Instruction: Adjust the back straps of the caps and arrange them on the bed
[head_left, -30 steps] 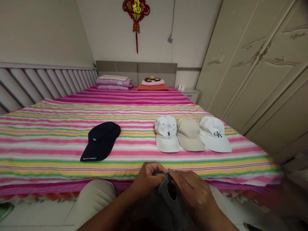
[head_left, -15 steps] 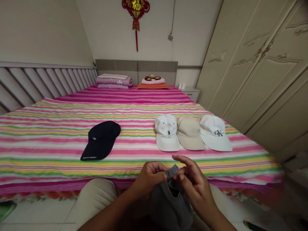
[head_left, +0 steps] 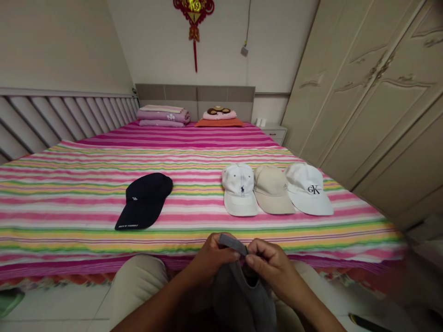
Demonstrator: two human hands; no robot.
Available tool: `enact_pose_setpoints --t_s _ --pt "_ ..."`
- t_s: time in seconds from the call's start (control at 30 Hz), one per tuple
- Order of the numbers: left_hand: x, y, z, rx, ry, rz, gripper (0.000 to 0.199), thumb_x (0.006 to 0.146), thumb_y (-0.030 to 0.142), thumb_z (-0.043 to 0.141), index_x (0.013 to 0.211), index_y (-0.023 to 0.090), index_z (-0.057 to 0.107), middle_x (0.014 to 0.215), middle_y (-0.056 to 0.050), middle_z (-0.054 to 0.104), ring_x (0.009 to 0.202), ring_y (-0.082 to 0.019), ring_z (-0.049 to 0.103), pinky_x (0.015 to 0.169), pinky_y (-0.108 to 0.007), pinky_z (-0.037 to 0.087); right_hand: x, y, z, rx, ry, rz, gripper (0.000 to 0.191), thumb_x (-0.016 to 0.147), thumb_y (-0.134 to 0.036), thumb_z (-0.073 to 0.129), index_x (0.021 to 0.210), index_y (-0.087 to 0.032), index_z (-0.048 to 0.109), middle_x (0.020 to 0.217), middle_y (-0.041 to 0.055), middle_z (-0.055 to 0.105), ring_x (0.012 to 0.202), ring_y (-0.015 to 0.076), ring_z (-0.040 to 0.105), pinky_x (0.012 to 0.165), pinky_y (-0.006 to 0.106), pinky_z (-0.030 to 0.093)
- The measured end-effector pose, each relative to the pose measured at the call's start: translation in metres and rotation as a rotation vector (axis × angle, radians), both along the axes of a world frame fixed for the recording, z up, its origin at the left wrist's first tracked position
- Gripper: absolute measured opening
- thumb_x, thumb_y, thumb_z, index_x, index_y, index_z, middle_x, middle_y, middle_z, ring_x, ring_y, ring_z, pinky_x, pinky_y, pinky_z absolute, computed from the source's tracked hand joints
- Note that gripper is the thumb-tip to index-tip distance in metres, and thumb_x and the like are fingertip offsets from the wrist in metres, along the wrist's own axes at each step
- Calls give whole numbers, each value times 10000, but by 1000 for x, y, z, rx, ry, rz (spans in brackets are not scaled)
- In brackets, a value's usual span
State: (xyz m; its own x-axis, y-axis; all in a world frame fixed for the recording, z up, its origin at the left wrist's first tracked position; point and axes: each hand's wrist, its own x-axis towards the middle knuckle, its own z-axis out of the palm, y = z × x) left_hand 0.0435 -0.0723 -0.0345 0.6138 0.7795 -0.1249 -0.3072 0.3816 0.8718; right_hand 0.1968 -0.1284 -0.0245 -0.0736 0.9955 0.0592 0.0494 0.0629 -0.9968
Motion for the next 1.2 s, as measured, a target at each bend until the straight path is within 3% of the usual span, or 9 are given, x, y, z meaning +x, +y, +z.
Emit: enact_pose_setpoints --t_s 0.1,0.3,0.5,0.6,0.73,0.83,0.97,1.07,1.2 --pt "-5 3 -2 -66 -144 -35 236 471 241 759 600 120 602 507 9 558 435 -61 449 433 -173 318 4 2 -4 -99 192 -44 295 693 -390 620 587 -159 471 476 -56 424 449 70 340 447 196 255" --pt "-14 14 -3 -88 -313 72 146 600 237 695 658 155 589 542 17 551 456 -71 487 451 -180 360 24 13 -13 -176 589 -338 294 638 -367 686 574 -166 482 486 -56 416 442 62 321 430 172 275" --pt "-7 21 1 -115 -216 159 151 601 210 696 685 152 585 528 29 551 410 -55 469 413 -163 358 26 3 -13 -310 307 203 336 558 -388 730 732 -121 624 640 3 573 497 70 433 466 185 314" --pt "-4 27 4 -113 -151 164 145 591 177 702 675 136 591 544 28 564 428 -50 488 437 -156 371 22 1 -10 -322 240 293 227 594 -308 708 681 -107 646 574 1 582 518 99 494 520 214 367" --pt "-3 33 3 -108 -107 57 133 614 170 688 713 119 616 587 10 583 490 -54 514 504 -163 392 18 -1 -9 -259 503 111 236 600 -295 676 790 -154 667 641 29 659 607 170 597 624 287 442" --pt "-7 38 -1 -92 -151 -54 285 622 200 686 892 136 626 772 -41 635 656 -103 574 642 -214 423 19 0 -11 -270 634 -82 237 607 -364 640 762 -186 670 647 45 683 655 221 637 677 361 468" --pt "-22 46 -20 -34 -139 -298 560 573 333 717 1080 150 566 968 -102 626 872 -190 574 772 -286 403 28 4 -13 -348 683 -177 272 601 -445 606 673 -194 681 607 58 691 687 267 652 732 440 468" --pt "-35 45 -49 -30 -55 -479 570 469 321 769 979 119 616 892 -99 650 864 -218 583 780 -308 401 33 9 -15 -329 772 -260 242 556 -452 629 646 -236 689 646 30 705 713 268 653 763 447 470" --pt "-40 25 -96 -139 -57 -417 383 509 195 740 873 131 643 794 -66 670 746 -186 613 719 -289 424 33 16 -19 -182 761 -401 189 591 -437 611 616 -263 680 701 8 710 776 246 646 809 430 460"
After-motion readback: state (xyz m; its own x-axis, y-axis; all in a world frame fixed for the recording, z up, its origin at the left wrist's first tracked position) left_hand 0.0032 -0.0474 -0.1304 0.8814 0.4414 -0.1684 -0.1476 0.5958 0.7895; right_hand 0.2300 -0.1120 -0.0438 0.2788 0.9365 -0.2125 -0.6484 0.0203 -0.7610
